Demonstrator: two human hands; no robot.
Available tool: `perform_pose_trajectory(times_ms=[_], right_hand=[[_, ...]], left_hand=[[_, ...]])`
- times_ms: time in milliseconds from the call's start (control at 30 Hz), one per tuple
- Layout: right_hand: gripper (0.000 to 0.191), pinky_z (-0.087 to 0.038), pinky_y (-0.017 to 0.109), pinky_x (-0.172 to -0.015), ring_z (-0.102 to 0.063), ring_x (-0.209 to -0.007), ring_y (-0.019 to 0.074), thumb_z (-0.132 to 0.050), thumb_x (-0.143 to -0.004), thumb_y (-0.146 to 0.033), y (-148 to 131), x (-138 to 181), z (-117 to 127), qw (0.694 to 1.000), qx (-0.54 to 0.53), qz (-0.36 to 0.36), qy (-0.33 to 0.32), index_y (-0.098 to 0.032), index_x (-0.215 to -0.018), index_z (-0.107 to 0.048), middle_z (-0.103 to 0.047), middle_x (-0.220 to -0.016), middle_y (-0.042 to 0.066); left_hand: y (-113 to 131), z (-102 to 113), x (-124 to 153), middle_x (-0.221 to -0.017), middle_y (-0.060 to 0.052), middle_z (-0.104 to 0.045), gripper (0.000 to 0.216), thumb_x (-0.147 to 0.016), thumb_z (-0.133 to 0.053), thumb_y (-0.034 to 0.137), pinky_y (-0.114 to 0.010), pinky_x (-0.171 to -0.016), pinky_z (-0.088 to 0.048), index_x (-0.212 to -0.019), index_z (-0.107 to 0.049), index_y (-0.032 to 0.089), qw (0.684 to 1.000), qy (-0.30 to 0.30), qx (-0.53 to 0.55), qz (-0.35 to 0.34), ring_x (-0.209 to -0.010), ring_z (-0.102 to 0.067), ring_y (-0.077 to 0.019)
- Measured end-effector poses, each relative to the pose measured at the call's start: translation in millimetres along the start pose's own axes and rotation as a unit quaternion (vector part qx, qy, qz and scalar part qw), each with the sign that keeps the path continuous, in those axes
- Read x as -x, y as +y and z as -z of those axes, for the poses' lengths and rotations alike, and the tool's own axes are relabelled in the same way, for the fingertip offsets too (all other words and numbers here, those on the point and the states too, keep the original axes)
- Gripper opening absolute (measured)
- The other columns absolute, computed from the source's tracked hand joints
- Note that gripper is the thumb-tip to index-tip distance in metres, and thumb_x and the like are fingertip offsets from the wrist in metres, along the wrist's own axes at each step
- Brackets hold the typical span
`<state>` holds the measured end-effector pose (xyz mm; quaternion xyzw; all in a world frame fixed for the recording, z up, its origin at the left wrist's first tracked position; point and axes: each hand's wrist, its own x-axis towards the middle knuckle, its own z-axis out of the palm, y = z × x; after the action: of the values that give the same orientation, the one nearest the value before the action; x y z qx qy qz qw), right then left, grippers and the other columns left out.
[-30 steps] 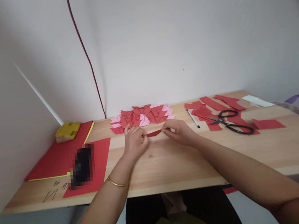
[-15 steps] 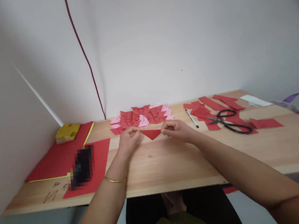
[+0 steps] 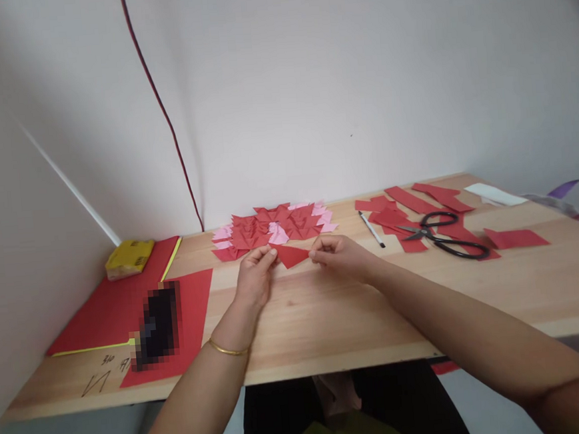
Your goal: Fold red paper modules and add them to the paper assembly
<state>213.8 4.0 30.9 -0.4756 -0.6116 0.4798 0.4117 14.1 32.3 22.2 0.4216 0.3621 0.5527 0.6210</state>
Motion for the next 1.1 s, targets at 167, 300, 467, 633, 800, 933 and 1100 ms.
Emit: perform_pose_trajectory(times_ms=[167,300,467,633,800,933,1100], right_hand=[[0.027,-0.039,0.023,-0.055,-0.052,-0.062,0.0106,-0.063,-0.074,-0.040,-1,2,-3,0.998,0.004,0.010,-0.060,-0.018,-0.090,-0.060,-0.060,-0.076,0.000],[0.028,-0.042,0.024,-0.059,-0.053,-0.065,0.0119,-0.059,-0.078,-0.044,-8,3,-8,0.998,0.033,0.048,0.033,-0.018,-0.089,-0.061,-0.060,-0.076,0.001],[0.023,-0.040,0.023,-0.057,-0.050,-0.063,0.0112,-0.060,-0.077,-0.040,-13,5,-18,0.997,0.032,0.072,0.007,-0.018,-0.077,-0.057,-0.057,-0.070,0.000],[0.021,-0.033,0.023,-0.052,-0.042,-0.058,0.0098,-0.058,-0.078,-0.036,-13,7,-25,0.994,0.051,0.092,0.037,-0.018,-0.070,-0.053,-0.048,-0.063,-0.002],[0.024,-0.037,0.024,-0.059,-0.044,-0.062,0.0107,-0.056,-0.079,-0.039,-10,3,-21,0.990,-0.011,0.100,0.100,-0.019,-0.070,-0.049,-0.048,-0.067,-0.002],[0.024,-0.036,0.024,-0.059,-0.042,-0.060,0.0108,-0.056,-0.079,-0.041,-4,0,-13,0.988,-0.039,0.094,0.118,-0.019,-0.072,-0.049,-0.047,-0.066,-0.002],[0.025,-0.034,0.023,-0.057,-0.040,-0.058,0.0093,-0.057,-0.079,-0.041,2,-4,-8,0.988,-0.076,0.075,0.115,-0.018,-0.072,-0.049,-0.045,-0.064,-0.004]], left_hand=[[1,2,1,-0.068,0.002,-0.062,0.013,-0.065,-0.071,0.026,-0.022,-0.069,-0.044,-0.069,-0.063,0.016,0.999,-0.016,-0.047,-0.022,-0.064,-0.055,-0.0083],[1,-5,10,-0.066,0.001,-0.058,0.013,-0.068,-0.067,0.028,-0.023,-0.062,-0.040,-0.068,-0.062,0.016,0.979,-0.077,-0.181,-0.055,-0.061,-0.050,-0.0096],[1,-17,22,-0.060,0.002,-0.053,0.014,-0.071,-0.062,0.028,-0.023,-0.056,-0.034,-0.068,-0.060,0.015,0.955,-0.144,-0.258,-0.037,-0.055,-0.043,-0.0088],[-4,-19,20,-0.061,0.002,-0.052,0.012,-0.071,-0.059,0.025,-0.023,-0.058,-0.035,-0.065,-0.055,0.016,0.962,-0.145,-0.231,-0.022,-0.058,-0.044,-0.0095],[-12,-13,16,-0.059,0.003,-0.050,0.009,-0.067,-0.057,0.020,-0.022,-0.056,-0.033,-0.061,-0.050,0.017,0.965,-0.147,-0.216,0.001,-0.055,-0.042,-0.0086],[-12,-11,15,-0.060,0.003,-0.051,0.009,-0.066,-0.056,0.020,-0.022,-0.055,-0.032,-0.060,-0.050,0.017,0.964,-0.147,-0.220,0.006,-0.054,-0.041,-0.0085],[-10,-10,15,-0.054,0.004,-0.047,0.010,-0.066,-0.055,0.018,-0.022,-0.051,-0.029,-0.058,-0.050,0.017,0.958,-0.154,-0.243,0.013,-0.050,-0.038,-0.0075]])
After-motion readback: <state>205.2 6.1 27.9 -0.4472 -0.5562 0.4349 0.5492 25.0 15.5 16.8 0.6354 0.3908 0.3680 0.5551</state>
